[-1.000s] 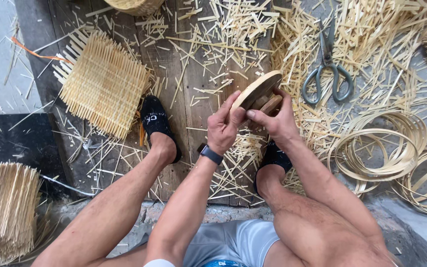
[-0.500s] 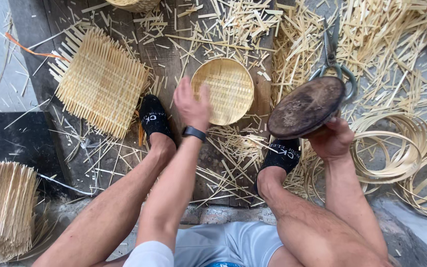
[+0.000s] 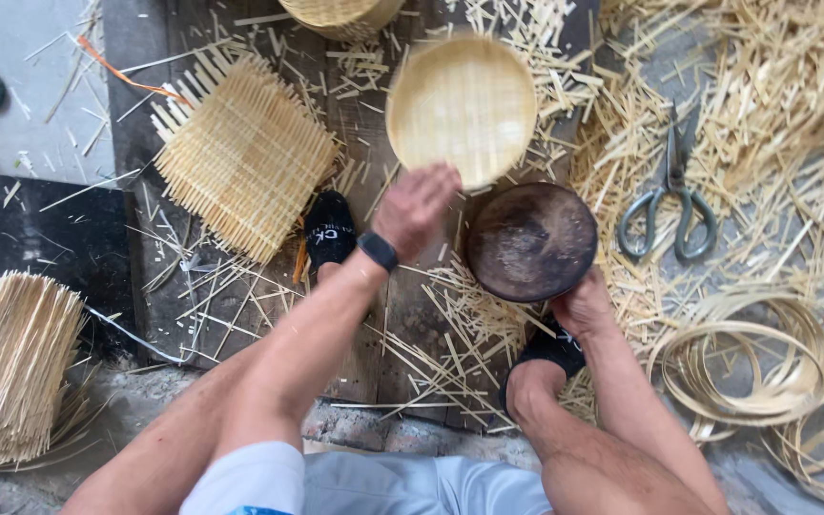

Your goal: The person sits on the floor assembling a woven bamboo basket. They bend and join bamboo strips, fit a circular woven bamboo panel onto a round wooden mold, trim excess strips with scissors, and press the woven panel against the mold to shape the basket body.

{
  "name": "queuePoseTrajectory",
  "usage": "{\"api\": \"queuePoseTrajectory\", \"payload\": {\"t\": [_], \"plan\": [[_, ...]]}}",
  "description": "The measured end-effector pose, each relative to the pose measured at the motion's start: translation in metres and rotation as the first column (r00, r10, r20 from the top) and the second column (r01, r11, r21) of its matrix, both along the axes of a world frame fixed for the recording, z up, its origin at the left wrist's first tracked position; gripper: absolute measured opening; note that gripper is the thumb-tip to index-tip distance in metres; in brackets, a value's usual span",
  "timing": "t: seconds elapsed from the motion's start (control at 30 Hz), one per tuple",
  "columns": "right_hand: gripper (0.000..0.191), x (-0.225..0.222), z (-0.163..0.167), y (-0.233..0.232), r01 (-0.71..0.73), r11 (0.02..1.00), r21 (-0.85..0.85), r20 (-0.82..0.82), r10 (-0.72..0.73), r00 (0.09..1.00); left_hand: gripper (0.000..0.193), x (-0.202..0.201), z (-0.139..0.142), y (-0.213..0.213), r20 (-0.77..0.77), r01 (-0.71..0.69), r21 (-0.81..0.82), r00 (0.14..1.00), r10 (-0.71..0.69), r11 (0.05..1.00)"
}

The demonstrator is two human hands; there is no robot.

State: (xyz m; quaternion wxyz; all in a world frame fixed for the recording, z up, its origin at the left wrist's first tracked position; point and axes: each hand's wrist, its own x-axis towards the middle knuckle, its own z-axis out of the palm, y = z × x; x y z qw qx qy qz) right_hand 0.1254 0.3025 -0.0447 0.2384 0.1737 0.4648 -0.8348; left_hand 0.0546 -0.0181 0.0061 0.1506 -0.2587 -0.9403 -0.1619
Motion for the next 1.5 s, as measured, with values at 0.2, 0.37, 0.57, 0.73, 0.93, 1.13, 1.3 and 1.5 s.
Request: {"api": "queuePoseTrajectory", "payload": {"t": [0.2,0.37,0.57,0.73,0.93,1.13,1.3,1.5], "plan": [[0.054,0.008,0.007,-0.011,-0.09,0.977,0.194,0.233,0.044,0.971,0.02,-0.143,0.042,-0.095,-0.175,-0.284,-0.083,0.948,0.267,0.955],[0.06,0.014,0.024,-0.001,-0.185,0.957,0.226,0.239,0.13,0.962,0.015,-0.187,0.048,-0.117,-0.093,-0.353,-0.072,0.934,0.346,0.933],[0.066,0.018,0.012,0.004,-0.229,0.939,0.257,0.23,0.171,0.958,0.021,-0.189,0.04,-0.12,-0.054,-0.355,-0.077,0.935,0.351,0.932],[0.071,0.024,-0.011,0.012,-0.218,0.931,0.293,0.231,0.153,0.961,0.025,-0.187,0.037,-0.122,0.029,-0.362,-0.099,0.93,0.366,0.927],[0.063,0.025,-0.009,0.001,-0.204,0.942,0.268,0.164,0.164,0.973,0.055,-0.172,0.045,-0.125,-0.011,-0.449,-0.03,0.894,0.448,0.893],[0.059,0.0,0.023,-0.038,-0.291,0.932,0.215,0.193,0.252,0.948,0.135,-0.05,0.057,-0.166,0.539,-0.571,-0.546,0.322,0.779,0.613],[0.069,-0.004,0.023,-0.054,-0.506,0.834,0.22,0.287,0.441,0.85,0.098,0.021,0.06,-0.201,0.648,-0.742,-0.367,0.23,0.726,0.562],[0.06,0.023,0.012,-0.045,-0.437,0.865,0.246,0.272,0.372,0.888,0.026,0.044,0.067,-0.208,0.671,-0.661,-0.384,0.28,0.686,0.645]]}}
